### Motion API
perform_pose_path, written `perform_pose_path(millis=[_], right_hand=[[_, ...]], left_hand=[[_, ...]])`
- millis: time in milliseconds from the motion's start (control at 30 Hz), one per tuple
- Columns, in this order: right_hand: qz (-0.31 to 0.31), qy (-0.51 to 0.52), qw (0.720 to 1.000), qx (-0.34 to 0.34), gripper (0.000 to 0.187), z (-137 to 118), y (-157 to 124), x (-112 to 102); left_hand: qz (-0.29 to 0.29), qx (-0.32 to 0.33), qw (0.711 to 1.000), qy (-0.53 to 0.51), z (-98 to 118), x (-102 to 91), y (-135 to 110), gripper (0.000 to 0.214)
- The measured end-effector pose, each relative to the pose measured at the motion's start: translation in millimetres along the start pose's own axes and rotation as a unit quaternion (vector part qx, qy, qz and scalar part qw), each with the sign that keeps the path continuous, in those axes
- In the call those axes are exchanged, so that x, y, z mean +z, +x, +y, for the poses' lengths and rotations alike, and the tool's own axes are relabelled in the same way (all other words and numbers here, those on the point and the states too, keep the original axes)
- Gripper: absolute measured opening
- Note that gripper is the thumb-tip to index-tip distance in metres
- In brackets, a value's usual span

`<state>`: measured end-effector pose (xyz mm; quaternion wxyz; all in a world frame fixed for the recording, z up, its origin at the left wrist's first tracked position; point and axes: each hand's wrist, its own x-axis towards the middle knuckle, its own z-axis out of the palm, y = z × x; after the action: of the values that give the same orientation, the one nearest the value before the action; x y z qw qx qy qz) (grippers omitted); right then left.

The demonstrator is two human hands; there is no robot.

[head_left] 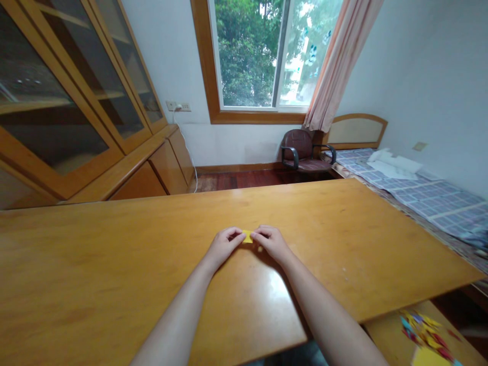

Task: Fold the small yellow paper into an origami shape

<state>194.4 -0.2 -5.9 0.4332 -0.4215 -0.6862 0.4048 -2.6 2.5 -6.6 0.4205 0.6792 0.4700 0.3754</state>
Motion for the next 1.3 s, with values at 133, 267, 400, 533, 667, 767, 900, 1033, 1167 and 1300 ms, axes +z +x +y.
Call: perform_pose_path(millis=[133, 267, 400, 533, 667, 767, 900, 1033, 1167, 1300], right_hand=[[0.005, 0.002, 1.000, 0.001, 0.026, -1.8, -0.5, -0.4], [0.009, -0.005, 1.000, 0.009, 0.024, -2.7, -1.0, 0.3], [0.008, -0.014, 1.000, 0.017, 0.022, -2.5, -1.0, 1.5], [0.000, -0.014, 1.000, 0.016, 0.022, -3.0, -0.7, 2.8], [-0.021, -0.009, 0.999, 0.029, 0.023, -4.1, 0.1, 4.3], [-0.021, -0.026, 0.999, 0.027, 0.022, -5.0, 0.7, 4.7], [-0.014, -0.049, 0.998, 0.025, 0.023, -4.7, 0.9, 4.8], [-0.010, -0.061, 0.998, 0.016, 0.024, -2.0, 1.0, 5.8], [-0.004, -0.061, 0.998, 0.016, 0.025, 0.5, 1.6, 7.2], [0.003, -0.067, 0.998, 0.013, 0.025, 2.1, 1.8, 7.6]], left_hand=[[-0.025, -0.006, 1.000, 0.012, -0.8, -0.3, -0.8, 0.027], [-0.025, -0.017, 1.000, 0.002, -1.0, -0.9, -1.4, 0.028], [-0.025, -0.025, 0.999, -0.007, 3.4, -2.2, -2.2, 0.027], [-0.034, -0.033, 0.999, 0.002, 7.9, -3.7, -3.0, 0.026], [-0.039, -0.035, 0.999, 0.004, 6.6, -3.5, -3.3, 0.024], [-0.043, -0.040, 0.998, -0.008, 3.8, -2.6, -3.1, 0.025], [-0.048, -0.048, 0.997, -0.027, 2.8, -1.7, -2.8, 0.026], [-0.045, -0.052, 0.997, -0.032, 2.8, -1.0, -3.3, 0.025], [-0.045, -0.040, 0.998, -0.028, 0.6, -0.2, -3.4, 0.026], [-0.033, -0.017, 0.999, 0.000, 2.1, 0.1, -3.1, 0.028]])
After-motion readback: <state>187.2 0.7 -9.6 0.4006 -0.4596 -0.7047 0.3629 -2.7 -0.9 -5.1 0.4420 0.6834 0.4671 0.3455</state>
